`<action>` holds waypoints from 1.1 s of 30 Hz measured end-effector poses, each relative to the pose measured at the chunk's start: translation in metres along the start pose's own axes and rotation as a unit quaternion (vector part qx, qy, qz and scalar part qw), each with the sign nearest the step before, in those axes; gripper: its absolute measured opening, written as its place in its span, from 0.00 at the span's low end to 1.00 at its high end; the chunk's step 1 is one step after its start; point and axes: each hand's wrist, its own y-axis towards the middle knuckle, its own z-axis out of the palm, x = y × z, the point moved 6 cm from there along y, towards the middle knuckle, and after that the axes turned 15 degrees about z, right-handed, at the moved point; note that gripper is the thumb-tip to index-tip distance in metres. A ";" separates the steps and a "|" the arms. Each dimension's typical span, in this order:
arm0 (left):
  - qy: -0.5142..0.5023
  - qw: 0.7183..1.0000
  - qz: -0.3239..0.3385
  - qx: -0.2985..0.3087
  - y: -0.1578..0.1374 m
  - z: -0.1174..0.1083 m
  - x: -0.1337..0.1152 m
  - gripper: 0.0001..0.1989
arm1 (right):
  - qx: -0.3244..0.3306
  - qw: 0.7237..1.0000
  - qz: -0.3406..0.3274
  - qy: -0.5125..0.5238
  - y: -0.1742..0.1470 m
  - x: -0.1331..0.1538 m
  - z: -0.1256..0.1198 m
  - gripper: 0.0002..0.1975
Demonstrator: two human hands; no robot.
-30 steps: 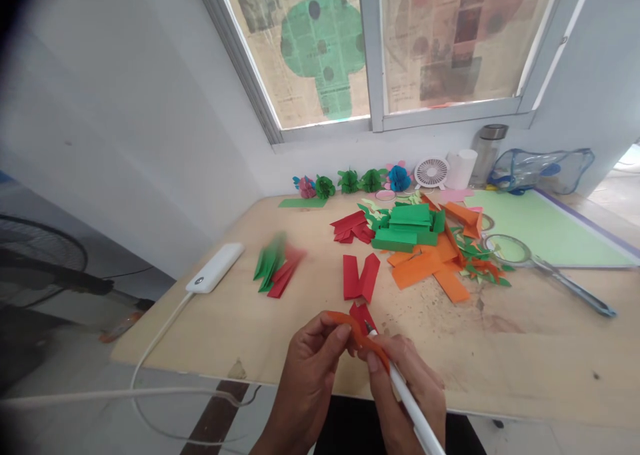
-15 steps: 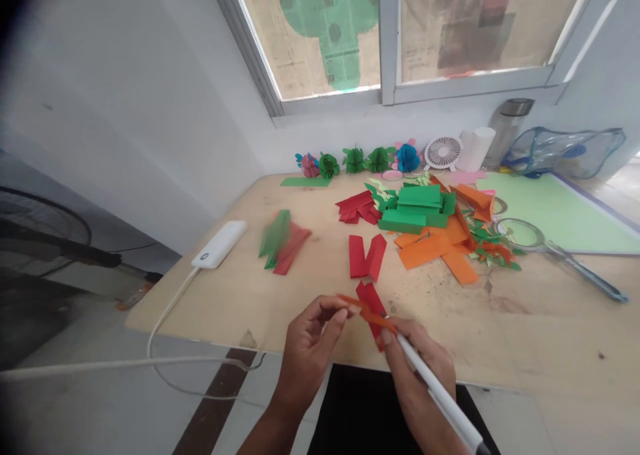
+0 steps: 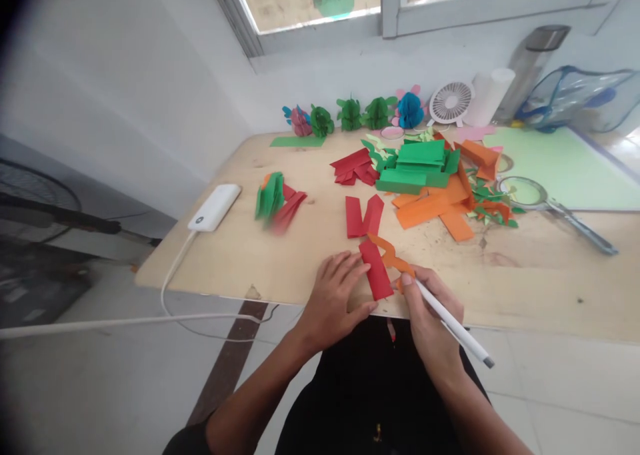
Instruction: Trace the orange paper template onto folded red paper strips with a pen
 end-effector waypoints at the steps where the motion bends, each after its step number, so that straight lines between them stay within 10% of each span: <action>1: -0.003 1.000 -0.003 -0.008 0.002 -0.001 0.000 0.29 | 0.000 1.000 0.002 0.003 0.001 -0.001 0.000 0.14; 14: 0.022 0.986 0.100 0.131 0.033 -0.002 0.027 0.23 | 0.013 0.999 0.028 0.015 0.006 -0.007 0.001 0.15; 33: -0.081 0.993 0.078 0.023 0.001 -0.006 -0.011 0.17 | 0.028 0.999 0.034 0.018 0.003 -0.006 0.005 0.14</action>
